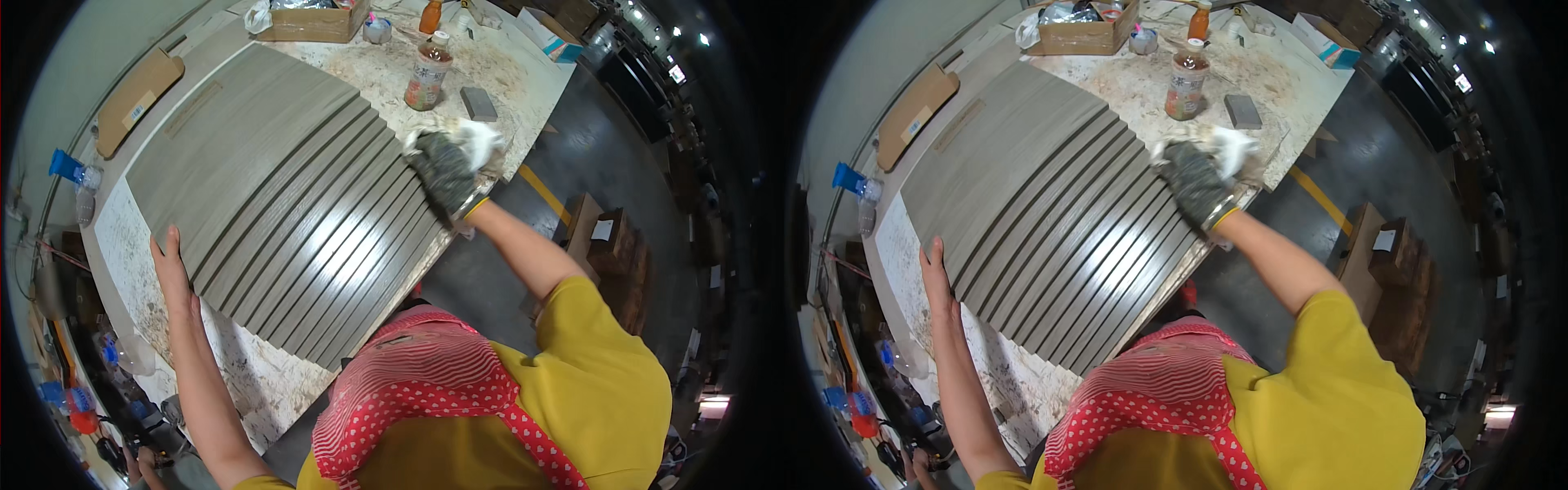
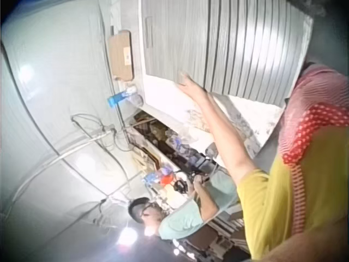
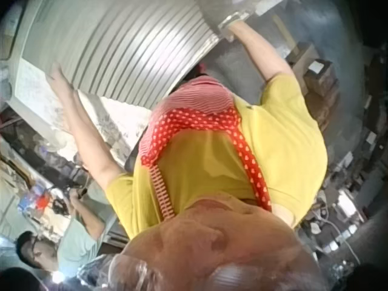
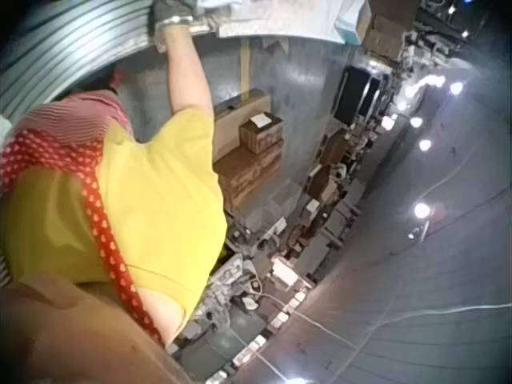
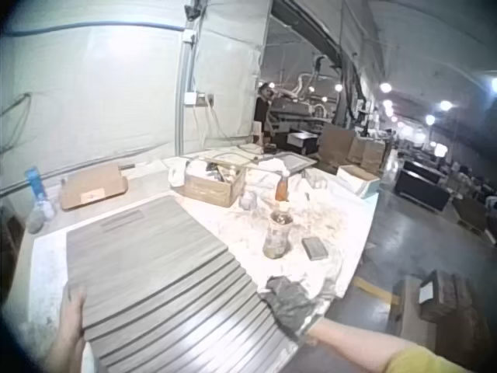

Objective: The person applies liquid from a bottle onto a cloth and wipes grooved wooden boards and panels with cutouts one by one with the cloth.

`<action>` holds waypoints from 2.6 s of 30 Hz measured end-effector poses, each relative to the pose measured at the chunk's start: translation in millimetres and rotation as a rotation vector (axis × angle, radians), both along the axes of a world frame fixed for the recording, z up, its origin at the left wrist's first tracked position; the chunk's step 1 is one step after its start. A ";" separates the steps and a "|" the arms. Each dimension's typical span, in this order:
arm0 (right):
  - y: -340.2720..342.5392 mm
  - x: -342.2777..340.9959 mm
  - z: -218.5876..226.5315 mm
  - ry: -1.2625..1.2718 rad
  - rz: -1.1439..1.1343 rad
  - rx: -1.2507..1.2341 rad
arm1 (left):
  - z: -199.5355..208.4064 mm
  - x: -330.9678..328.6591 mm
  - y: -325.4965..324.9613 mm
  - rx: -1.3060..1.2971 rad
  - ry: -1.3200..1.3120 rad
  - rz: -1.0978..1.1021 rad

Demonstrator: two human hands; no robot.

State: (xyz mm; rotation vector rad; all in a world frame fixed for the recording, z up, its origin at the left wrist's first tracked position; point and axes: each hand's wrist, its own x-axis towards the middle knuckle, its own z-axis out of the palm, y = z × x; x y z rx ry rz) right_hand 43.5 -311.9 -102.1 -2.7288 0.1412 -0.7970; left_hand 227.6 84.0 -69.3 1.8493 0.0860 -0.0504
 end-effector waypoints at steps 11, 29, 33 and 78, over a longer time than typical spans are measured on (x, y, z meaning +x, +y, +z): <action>-151.3 37.0 75.9 0.068 -0.054 0.058 | 2.9 0.6 5.1 0.110 0.031 0.067; -287.7 203.4 84.8 0.159 0.021 -0.210 | 14.7 -11.2 -8.0 0.087 0.160 0.120; -320.6 247.7 69.2 0.126 -0.102 -0.302 | 18.3 -9.4 -11.7 0.103 0.233 0.175; -14.9 363.9 79.9 0.189 0.387 0.253 | 79.2 101.9 13.3 0.647 -0.343 -0.011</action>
